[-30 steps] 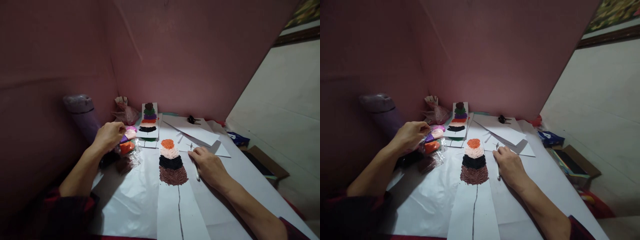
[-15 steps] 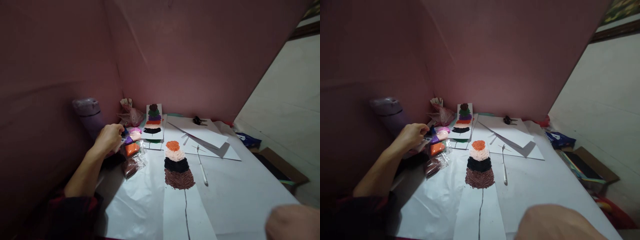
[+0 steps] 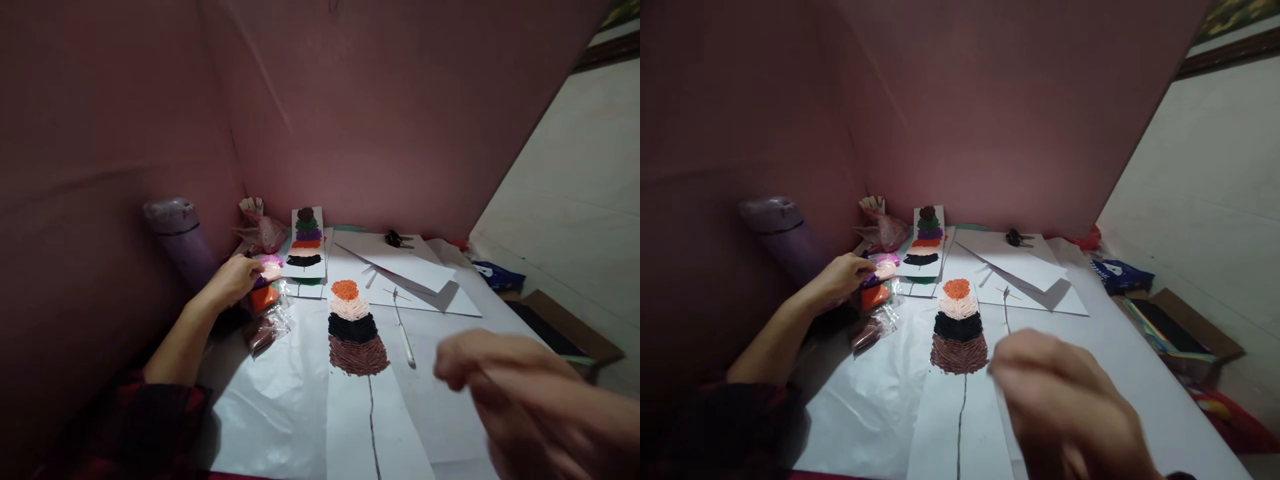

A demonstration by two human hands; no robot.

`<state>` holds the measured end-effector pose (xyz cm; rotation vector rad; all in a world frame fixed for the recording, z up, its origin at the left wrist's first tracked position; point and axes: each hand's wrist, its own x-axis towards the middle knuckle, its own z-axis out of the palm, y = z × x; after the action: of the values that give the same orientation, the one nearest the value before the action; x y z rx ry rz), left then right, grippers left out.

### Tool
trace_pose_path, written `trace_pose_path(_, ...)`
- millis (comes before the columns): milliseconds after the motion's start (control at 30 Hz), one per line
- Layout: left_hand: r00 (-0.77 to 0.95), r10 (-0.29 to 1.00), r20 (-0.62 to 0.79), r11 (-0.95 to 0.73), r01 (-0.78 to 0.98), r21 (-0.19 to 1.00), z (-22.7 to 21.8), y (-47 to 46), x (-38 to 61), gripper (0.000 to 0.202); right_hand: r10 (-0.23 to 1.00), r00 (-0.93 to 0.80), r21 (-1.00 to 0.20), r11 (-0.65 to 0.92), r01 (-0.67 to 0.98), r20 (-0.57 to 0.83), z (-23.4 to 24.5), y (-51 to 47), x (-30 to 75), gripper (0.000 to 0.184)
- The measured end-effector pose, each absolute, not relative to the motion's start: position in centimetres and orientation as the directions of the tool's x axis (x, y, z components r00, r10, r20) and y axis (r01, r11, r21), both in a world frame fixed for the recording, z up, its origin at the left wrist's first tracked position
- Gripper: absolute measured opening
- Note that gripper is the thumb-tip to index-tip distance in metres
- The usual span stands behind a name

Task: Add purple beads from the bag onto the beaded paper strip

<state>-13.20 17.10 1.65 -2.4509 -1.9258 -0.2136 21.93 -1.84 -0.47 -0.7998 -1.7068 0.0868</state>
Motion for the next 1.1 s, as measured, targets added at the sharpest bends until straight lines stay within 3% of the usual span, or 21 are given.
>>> trace_pose_path(133,0.242,0.967,0.075,-0.243,0.97,0.005,1.2,17.2,-13.0,0.026,0.563,-0.053,-0.506,0.776,0.376,0.825,-1.9,2.3,20.7,0.034)
trace_pose_path(333,0.216,0.975,0.044,-0.209,0.97,-0.126,0.6,17.0,-12.5,0.024,0.577,-0.146,-0.44,0.742,0.506,0.804,-3.5,4.2,20.1,0.027)
trace_pose_path(633,0.179,0.983,0.041,-0.164,0.956,-0.243,0.7,16.6,-12.2,0.028,0.576,-0.201,-0.428,0.76,0.489,0.793,-3.3,3.5,19.8,0.028)
trace_pose_path(1100,0.216,0.974,0.06,-0.194,0.947,-0.255,0.5,16.6,-12.2,0.038,0.613,-0.14,-0.493,0.732,0.47,0.777,-3.5,3.8,20.1,0.026)
